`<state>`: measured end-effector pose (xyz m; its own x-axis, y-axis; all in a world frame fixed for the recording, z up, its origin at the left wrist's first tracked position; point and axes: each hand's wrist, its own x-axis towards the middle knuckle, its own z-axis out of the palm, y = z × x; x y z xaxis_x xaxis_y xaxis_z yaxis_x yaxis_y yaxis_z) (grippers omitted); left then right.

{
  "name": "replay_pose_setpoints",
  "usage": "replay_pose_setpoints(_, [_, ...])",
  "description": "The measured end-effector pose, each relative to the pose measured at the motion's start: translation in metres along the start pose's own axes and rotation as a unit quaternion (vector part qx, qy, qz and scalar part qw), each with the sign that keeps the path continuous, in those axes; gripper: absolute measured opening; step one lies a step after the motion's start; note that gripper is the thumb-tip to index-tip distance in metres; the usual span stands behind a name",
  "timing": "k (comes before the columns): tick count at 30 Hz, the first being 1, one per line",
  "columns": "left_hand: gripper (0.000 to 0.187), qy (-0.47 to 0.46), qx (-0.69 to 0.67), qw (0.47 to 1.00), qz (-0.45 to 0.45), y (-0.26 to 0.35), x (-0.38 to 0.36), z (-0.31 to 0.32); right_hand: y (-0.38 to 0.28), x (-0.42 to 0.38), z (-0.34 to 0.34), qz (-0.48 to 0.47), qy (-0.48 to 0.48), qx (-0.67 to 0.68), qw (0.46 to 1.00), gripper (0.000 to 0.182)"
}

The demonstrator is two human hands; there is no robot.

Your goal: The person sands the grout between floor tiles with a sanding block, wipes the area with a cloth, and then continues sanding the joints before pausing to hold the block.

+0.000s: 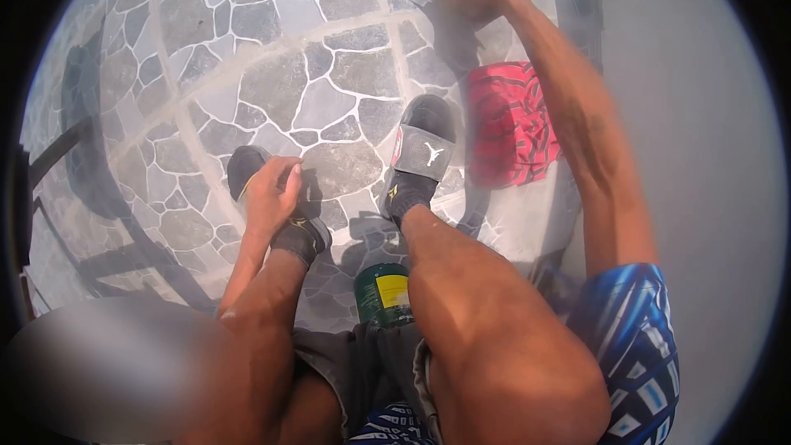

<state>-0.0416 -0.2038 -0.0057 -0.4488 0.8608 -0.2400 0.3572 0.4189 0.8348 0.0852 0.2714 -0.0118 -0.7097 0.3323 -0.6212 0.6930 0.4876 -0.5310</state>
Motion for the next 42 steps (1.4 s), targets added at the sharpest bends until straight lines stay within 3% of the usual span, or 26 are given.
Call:
replay_pose_setpoints(2, [0.011, 0.004, 0.005, 1.0, -0.002, 0.001, -0.007, 0.001, 0.006, -0.007, 0.01, -0.097, -0.002, -0.184, 0.978, 0.036])
replay_pose_setpoints(5, [0.01, 0.012, 0.007, 1.0, 0.002, 0.005, 0.006, 0.001, -0.007, -0.005, 0.031, -0.085, 0.06, -0.173, 0.979, 0.034])
replay_pose_setpoints(8, [0.01, 0.002, 0.006, 1.0, -0.003, 0.004, 0.006, -0.001, 0.013, 0.003, 0.009, -0.045, 0.004, 0.032, 0.998, 0.027])
replay_pose_setpoints(10, [0.009, -0.005, 0.008, 1.0, 0.001, 0.005, -0.006, 0.0, 0.009, -0.003, 0.014, -0.055, -0.005, -0.071, 0.996, 0.029])
replay_pose_setpoints(12, [0.009, 0.021, 0.022, 0.999, 0.033, -0.001, 0.002, 0.005, -0.007, -0.003, 0.04, -0.05, 0.067, -0.097, 0.992, 0.033])
replay_pose_setpoints(13, [0.009, 0.007, 0.011, 1.0, 0.002, 0.003, 0.002, 0.003, -0.016, -0.004, 0.038, -0.094, 0.057, -0.123, 0.986, 0.033])
replay_pose_setpoints(16, [0.009, -0.008, -0.006, 1.0, -0.018, 0.004, 0.001, 0.001, -0.013, 0.0, 0.012, -0.013, 0.022, -0.058, 0.998, 0.037])
replay_pose_setpoints(17, [0.009, -0.003, 0.003, 1.0, -0.012, 0.002, -0.002, 0.0, -0.007, -0.002, 0.005, 0.072, 0.005, 0.106, 0.992, 0.031])
replay_pose_setpoints(20, [0.01, 0.012, 0.014, 1.0, 0.011, 0.004, 0.005, 0.004, -0.002, 0.002, 0.05, -0.096, 0.124, -0.134, 0.979, 0.031])
replay_pose_setpoints(21, [0.01, 0.011, 0.015, 1.0, 0.013, 0.003, 0.005, 0.003, -0.007, 0.002, 0.043, -0.109, 0.099, -0.166, 0.975, 0.029])
replay_pose_setpoints(24, [0.01, 0.004, 0.015, 1.0, 0.017, 0.003, 0.005, 0.001, -0.017, 0.0, 0.022, -0.034, 0.056, -0.068, 0.996, 0.029])
replay_pose_setpoints(25, [0.01, 0.003, 0.016, 1.0, 0.016, 0.002, 0.002, 0.001, -0.024, -0.003, 0.009, 0.056, 0.022, 0.074, 0.995, 0.03])
replay_pose_setpoints(27, [0.01, 0.0, 0.016, 1.0, 0.004, 0.002, -0.008, 0.003, -0.008, -0.005, 0.034, 0.039, 0.03, 0.06, 0.997, 0.04])
replay_pose_setpoints(28, [0.01, 0.011, 0.017, 1.0, 0.011, 0.002, 0.002, 0.005, -0.004, 0.005, 0.048, -0.057, 0.084, -0.062, 0.993, 0.043])
replay_pose_setpoints(29, [0.011, 0.012, 0.011, 1.0, 0.014, 0.003, 0.009, 0.004, -0.041, -0.008, 0.048, -0.034, 0.044, -0.071, 0.996, 0.048])
replay_pose_setpoints(30, [0.011, 0.012, 0.007, 1.0, 0.012, 0.003, 0.009, 0.003, -0.01, 0.012, 0.055, -0.08, 0.08, -0.092, 0.989, 0.043])
replay_pose_setpoints(33, [0.01, 0.003, 0.014, 1.0, 0.012, 0.0, 0.005, 0.0, -0.009, 0.01, 0.018, 0.024, 0.054, 0.028, 0.998, 0.035])
replay_pose_setpoints(36, [0.01, 0.002, 0.017, 1.0, 0.007, 0.002, -0.006, 0.003, -0.017, 0.002, 0.015, -0.02, -0.034, -0.159, 0.986, 0.035])
replay_pose_setpoints(38, [0.01, 0.011, 0.018, 1.0, 0.013, 0.002, 0.006, 0.001, -0.034, -0.004, 0.056, -0.072, 0.098, -0.118, 0.986, 0.035])
replay_pose_setpoints(39, [0.01, 0.008, 0.015, 1.0, 0.01, 0.003, 0.006, 0.0, -0.037, 0.0, 0.051, -0.073, 0.061, -0.123, 0.988, 0.036])
replay_pose_setpoints(42, [0.01, 0.006, 0.016, 1.0, 0.01, 0.001, 0.004, -0.001, -0.022, 0.007, 0.024, -0.009, 0.062, 0.022, 0.998, 0.037])
